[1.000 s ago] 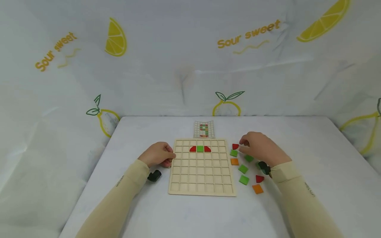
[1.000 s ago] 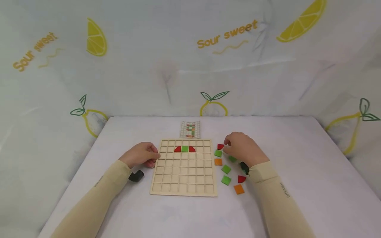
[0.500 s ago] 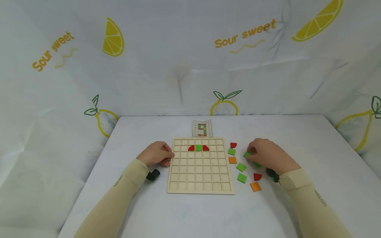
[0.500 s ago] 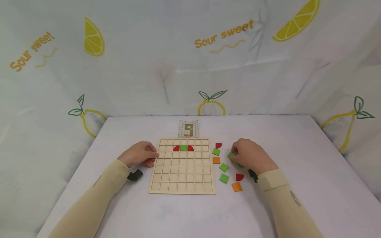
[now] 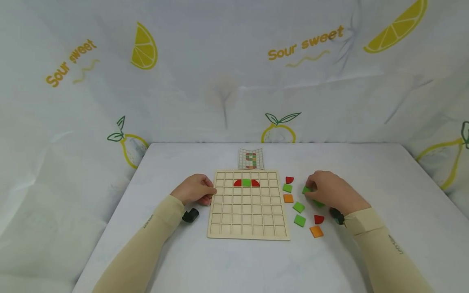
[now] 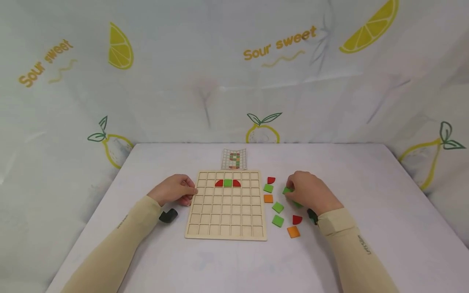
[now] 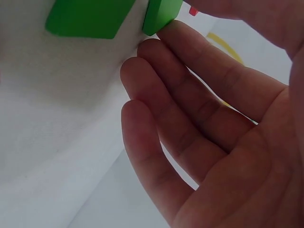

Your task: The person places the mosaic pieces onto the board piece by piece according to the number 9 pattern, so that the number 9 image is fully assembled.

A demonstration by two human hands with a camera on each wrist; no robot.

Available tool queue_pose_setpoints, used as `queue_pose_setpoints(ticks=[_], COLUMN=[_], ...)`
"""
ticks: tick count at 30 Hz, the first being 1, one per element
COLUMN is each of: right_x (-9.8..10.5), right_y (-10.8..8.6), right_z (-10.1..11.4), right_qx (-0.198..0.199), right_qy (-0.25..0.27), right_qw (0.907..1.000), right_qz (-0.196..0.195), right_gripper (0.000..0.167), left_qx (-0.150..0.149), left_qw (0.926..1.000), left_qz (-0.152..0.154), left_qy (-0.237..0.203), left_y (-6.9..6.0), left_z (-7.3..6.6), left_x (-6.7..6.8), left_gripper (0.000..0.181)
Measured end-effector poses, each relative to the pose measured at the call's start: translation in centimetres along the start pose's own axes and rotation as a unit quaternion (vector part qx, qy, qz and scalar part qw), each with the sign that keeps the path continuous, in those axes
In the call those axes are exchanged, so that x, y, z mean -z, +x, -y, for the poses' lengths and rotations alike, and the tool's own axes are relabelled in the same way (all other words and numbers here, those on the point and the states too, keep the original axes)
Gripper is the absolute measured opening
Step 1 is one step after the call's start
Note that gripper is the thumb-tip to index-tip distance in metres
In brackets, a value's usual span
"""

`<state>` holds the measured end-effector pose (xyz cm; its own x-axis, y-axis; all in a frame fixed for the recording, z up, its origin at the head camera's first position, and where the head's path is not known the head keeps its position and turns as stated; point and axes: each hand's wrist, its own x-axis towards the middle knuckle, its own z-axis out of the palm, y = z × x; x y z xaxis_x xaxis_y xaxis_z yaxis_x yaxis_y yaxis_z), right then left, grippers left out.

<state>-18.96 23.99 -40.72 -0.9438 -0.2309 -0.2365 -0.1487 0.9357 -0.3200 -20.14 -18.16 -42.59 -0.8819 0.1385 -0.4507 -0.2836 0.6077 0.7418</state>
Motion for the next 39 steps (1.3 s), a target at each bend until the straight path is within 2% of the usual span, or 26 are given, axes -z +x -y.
queue_pose_setpoints(ticks=[4,9,16,21,27,35,39], right_x=[0.1,0.7,0.8,0.7,0.2,-1.1,-2.2], right_y=[0.3,0.8,2.6,3.6,4.8,5.8,6.0], right_z=[0.5,1.7,4.7,7.0,10.0,13.9,15.3], right_qx=[0.009,0.039,0.056,0.080,0.100,0.152,0.168], right_qy=[0.000,-0.015,-0.011,-0.021,-0.032,-0.025,-0.027], right_qw=[1.0000,0.9991,0.9983,0.9965,0.9944,0.9881,0.9854], right_qz=[-0.001,-0.011,-0.003,-0.010,-0.011,-0.006,-0.008], right_gripper=[0.027,0.025,0.019,0.020,0.021,0.004,0.008], left_qx=[-0.004,-0.006,-0.009,-0.014,-0.016,-0.016,-0.018], left_qw=[1.0000,1.0000,0.9999,0.9998,0.9999,0.9998,0.9998], left_qz=[-0.001,-0.003,0.001,0.002,-0.002,-0.007,-0.003], left_qy=[-0.002,-0.003,-0.009,-0.013,-0.004,-0.005,-0.007], left_y=[-0.1,-0.1,-0.1,-0.1,-0.1,0.2,0.1], left_z=[0.0,-0.1,-0.1,-0.1,0.0,0.0,0.1], left_x=[0.0,0.0,0.1,0.0,0.0,0.0,0.1], left_gripper=[0.020,0.020,0.020,0.019,0.019,0.018,0.019])
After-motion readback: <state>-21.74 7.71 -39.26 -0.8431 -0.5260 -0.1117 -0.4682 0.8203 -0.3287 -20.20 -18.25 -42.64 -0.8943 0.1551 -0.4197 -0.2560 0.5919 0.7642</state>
